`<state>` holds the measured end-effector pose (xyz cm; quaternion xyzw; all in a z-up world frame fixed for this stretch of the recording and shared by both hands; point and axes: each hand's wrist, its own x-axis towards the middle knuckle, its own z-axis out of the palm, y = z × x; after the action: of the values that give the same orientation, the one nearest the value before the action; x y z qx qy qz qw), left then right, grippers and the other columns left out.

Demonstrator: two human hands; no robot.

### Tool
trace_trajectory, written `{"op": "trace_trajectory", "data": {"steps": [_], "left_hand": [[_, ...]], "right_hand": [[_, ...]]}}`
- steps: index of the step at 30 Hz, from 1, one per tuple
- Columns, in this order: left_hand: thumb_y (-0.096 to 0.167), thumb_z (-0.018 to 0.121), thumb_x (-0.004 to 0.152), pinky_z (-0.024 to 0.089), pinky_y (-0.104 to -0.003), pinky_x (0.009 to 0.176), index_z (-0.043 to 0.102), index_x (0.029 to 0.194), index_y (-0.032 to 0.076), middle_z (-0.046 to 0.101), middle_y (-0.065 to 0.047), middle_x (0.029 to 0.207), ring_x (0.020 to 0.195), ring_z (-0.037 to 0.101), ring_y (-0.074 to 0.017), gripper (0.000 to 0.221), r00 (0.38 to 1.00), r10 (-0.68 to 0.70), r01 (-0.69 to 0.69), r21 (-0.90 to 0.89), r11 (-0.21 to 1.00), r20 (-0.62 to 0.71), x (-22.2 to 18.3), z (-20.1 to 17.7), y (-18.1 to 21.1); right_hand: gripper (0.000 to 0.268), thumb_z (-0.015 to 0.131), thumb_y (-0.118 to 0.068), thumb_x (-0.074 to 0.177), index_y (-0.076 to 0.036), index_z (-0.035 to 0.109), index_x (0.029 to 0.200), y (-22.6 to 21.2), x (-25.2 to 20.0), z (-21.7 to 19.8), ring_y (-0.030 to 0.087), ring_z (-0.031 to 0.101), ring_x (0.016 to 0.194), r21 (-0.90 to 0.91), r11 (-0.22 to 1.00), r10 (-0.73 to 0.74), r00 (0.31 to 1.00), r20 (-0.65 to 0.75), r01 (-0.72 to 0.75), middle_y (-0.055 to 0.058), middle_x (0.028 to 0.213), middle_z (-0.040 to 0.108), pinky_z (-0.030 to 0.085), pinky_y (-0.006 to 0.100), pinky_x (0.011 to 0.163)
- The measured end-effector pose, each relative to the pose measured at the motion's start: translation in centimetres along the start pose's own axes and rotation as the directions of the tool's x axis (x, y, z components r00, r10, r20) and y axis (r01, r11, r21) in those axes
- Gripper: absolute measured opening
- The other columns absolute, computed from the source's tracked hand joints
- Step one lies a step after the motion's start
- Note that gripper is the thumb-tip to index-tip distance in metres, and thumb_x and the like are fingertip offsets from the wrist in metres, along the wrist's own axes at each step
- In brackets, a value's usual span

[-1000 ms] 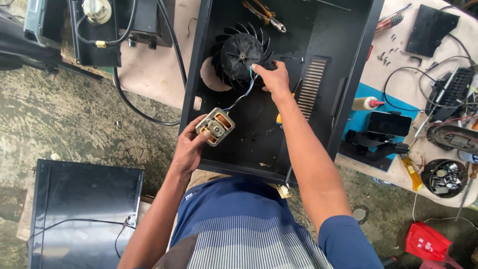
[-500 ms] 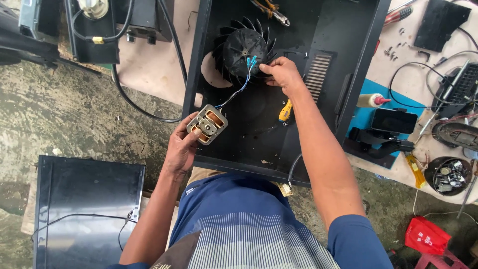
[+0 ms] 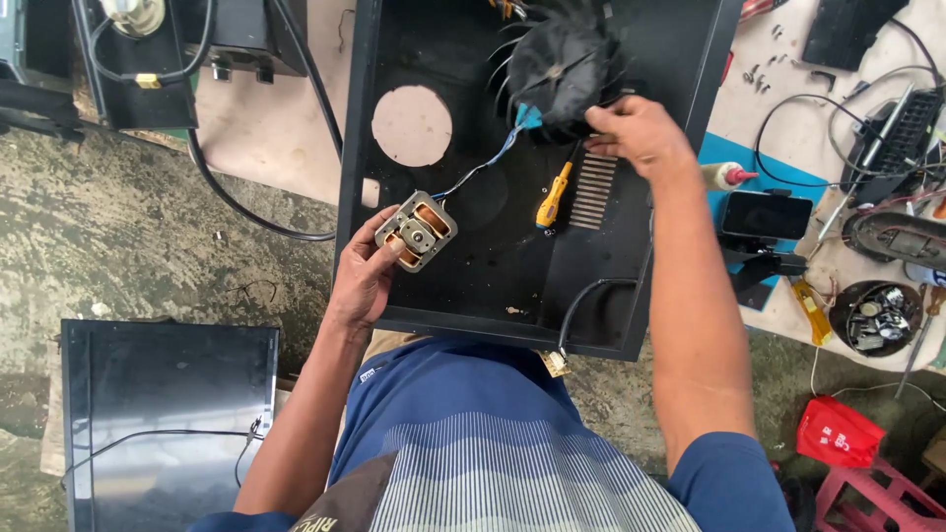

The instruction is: Installing a motor into a plastic appliance casing by applying adhesive and positioning the component.

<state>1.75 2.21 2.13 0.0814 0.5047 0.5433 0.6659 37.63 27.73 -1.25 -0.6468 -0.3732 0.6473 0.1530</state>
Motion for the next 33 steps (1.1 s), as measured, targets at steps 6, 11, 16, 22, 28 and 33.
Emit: {"op": "trace_trajectory", "data": {"steps": [6,11,16,22,28,33], "left_hand": [[0.016,0.081,0.081,0.061,-0.032,0.086,0.061,0.140,0.006,0.069,-0.011,0.125,0.107,0.069,-0.0213,0.062,0.999,0.003,-0.003,0.017,1.000,0.037,0.8,0.1,-0.5],[0.017,0.082,0.080,0.061,-0.033,0.086,0.060,0.140,0.007,0.070,-0.011,0.125,0.107,0.069,-0.0217,0.064,0.999,-0.012,0.011,0.031,0.999,0.033,1.1,-0.1,-1.1],[0.016,0.080,0.082,0.061,-0.033,0.084,0.059,0.141,0.007,0.070,-0.011,0.125,0.107,0.069,-0.0208,0.064,1.000,-0.004,0.003,0.035,0.999,0.026,1.2,-0.5,-2.1],[0.018,0.082,0.082,0.062,-0.034,0.080,0.061,0.139,0.007,0.071,-0.013,0.124,0.104,0.071,-0.0224,0.062,1.000,0.004,-0.005,0.015,1.000,0.017,1.5,-0.6,-3.1],[0.004,0.083,0.083,0.066,-0.042,0.083,0.061,0.137,-0.002,0.069,-0.024,0.120,0.102,0.073,-0.0317,0.059,0.990,0.139,-0.138,-0.061,0.989,0.012,2.2,0.5,-4.1],[0.004,0.086,0.081,0.066,-0.039,0.083,0.064,0.135,0.001,0.071,-0.017,0.116,0.100,0.072,-0.0247,0.059,0.985,0.166,-0.167,0.021,0.986,0.043,2.8,1.2,-5.4]], "right_hand": [[0.025,0.072,-0.028,0.102,-0.013,0.052,0.103,1.6,2.0,-2.8,0.024,0.079,0.090,-0.003,0.994,-0.113,0.985,-0.127,0.114,0.010,0.100,0.071,0.070,0.038,0.088],[0.021,0.071,-0.028,0.100,-0.017,0.056,0.108,3.4,5.7,-3.0,0.013,0.072,0.073,0.056,0.979,-0.160,0.911,-0.380,0.195,0.004,0.097,0.067,0.068,0.029,0.070],[0.049,0.070,-0.017,0.100,-0.016,0.047,0.143,3.1,3.4,-1.3,0.010,0.064,0.079,0.134,0.953,-0.173,0.849,-0.500,0.273,0.006,0.104,0.067,0.058,0.024,0.066],[0.019,0.067,-0.013,0.093,-0.017,0.066,0.112,1.6,-6.2,5.7,0.018,0.071,0.095,-0.428,0.742,-0.667,0.504,-0.549,0.516,0.003,0.101,0.074,0.055,0.033,0.084],[0.018,0.078,0.006,0.091,-0.012,0.076,0.089,1.4,-16.6,15.0,0.025,0.070,0.085,-0.542,0.309,-0.932,0.362,-0.009,0.782,0.006,0.092,0.074,0.055,0.038,0.086],[0.012,0.084,-0.010,0.087,-0.011,0.082,0.099,2.3,-17.9,18.8,0.019,0.063,0.089,-0.697,0.108,-0.942,0.297,0.157,0.709,0.003,0.092,0.067,0.052,0.034,0.085]]}}
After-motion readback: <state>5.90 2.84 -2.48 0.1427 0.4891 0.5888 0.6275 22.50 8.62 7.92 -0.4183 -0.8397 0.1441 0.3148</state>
